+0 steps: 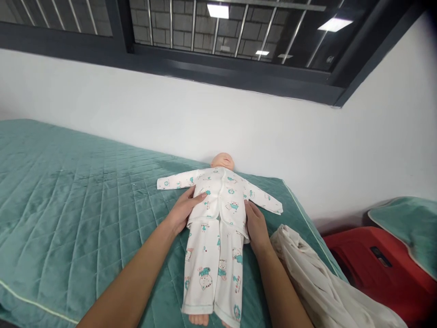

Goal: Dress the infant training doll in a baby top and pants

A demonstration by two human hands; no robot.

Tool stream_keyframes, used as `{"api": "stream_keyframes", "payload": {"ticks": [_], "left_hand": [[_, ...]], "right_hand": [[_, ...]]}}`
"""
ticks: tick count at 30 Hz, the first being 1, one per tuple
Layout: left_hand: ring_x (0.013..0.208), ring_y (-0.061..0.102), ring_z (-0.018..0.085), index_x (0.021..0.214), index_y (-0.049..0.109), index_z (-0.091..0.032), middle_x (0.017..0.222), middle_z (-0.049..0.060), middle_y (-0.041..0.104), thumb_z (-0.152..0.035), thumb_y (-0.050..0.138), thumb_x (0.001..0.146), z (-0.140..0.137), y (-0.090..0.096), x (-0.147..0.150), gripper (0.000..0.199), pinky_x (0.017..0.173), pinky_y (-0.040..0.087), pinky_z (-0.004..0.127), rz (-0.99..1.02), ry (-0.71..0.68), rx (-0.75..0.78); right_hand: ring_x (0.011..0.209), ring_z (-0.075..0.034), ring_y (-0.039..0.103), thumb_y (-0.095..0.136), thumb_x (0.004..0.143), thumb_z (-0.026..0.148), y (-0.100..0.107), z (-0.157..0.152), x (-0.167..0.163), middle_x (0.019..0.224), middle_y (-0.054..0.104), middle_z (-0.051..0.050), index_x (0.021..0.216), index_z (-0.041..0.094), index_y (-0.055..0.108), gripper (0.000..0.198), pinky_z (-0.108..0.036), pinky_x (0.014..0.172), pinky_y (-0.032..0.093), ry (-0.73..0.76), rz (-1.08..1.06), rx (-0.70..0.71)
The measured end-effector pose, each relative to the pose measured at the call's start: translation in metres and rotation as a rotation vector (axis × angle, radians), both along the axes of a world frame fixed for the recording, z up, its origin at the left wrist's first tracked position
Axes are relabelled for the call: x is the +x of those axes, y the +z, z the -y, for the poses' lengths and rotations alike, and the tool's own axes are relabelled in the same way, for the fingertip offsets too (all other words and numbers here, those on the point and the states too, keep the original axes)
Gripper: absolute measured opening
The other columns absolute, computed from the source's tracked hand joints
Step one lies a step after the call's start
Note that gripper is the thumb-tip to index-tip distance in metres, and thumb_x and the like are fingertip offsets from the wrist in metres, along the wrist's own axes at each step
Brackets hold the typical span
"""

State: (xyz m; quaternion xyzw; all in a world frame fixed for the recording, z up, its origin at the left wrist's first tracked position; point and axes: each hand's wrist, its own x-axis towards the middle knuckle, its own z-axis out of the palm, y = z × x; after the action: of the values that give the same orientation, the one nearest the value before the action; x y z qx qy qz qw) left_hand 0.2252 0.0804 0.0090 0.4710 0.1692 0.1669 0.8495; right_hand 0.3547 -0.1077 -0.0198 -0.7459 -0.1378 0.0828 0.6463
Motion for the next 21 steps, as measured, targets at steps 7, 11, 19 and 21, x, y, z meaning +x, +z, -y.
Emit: {"api": "stream_keyframes", "payload": {"ticks": [7, 11, 19, 21], "left_hand": [[0.114, 0.065, 0.025, 0.131, 0.06, -0.022, 0.133, 0.01, 0.064, -0.031, 0.083, 0.072, -0.001, -0.001, -0.003, 0.064, 0.091, 0.056, 0.03, 0.0, 0.002, -0.018], [0.106, 0.068, 0.023, 0.124, 0.062, -0.02, 0.129, 0.011, 0.065, -0.028, 0.084, 0.071, -0.004, -0.008, 0.001, 0.059, 0.085, 0.058, 0.028, -0.044, 0.071, -0.078], [0.092, 0.07, 0.019, 0.12, 0.053, -0.026, 0.104, 0.005, 0.07, -0.015, 0.072, 0.079, -0.032, -0.032, 0.009, 0.047, 0.09, 0.057, 0.038, 0.098, 0.377, -0.342], [0.097, 0.069, 0.019, 0.115, 0.052, -0.027, 0.107, 0.004, 0.068, -0.012, 0.07, 0.079, -0.038, -0.033, 0.008, 0.043, 0.097, 0.054, 0.042, 0.146, 0.408, -0.398]], "right_hand": [[0.108, -0.03, 0.063, 0.061, 0.079, 0.063, 0.0, 0.003, -0.004, 0.108, 0.074, -0.006, 0.107, 0.018, 0.072, 0.054, -0.04, 0.095, 0.046, -0.018, 0.018, -0.009], [0.112, -0.03, 0.061, 0.06, 0.08, 0.063, -0.002, 0.005, -0.004, 0.111, 0.074, -0.005, 0.106, 0.02, 0.073, 0.052, -0.042, 0.099, 0.045, -0.003, 0.015, -0.034], [0.102, -0.022, 0.069, 0.07, 0.076, 0.045, 0.0, 0.004, 0.003, 0.109, 0.072, -0.002, 0.115, 0.027, 0.061, 0.044, -0.037, 0.091, 0.055, -0.184, -0.26, 0.366], [0.098, -0.017, 0.07, 0.072, 0.075, 0.036, -0.001, 0.006, 0.007, 0.107, 0.071, 0.001, 0.121, 0.033, 0.054, 0.05, -0.035, 0.093, 0.055, -0.209, -0.312, 0.519]]}}
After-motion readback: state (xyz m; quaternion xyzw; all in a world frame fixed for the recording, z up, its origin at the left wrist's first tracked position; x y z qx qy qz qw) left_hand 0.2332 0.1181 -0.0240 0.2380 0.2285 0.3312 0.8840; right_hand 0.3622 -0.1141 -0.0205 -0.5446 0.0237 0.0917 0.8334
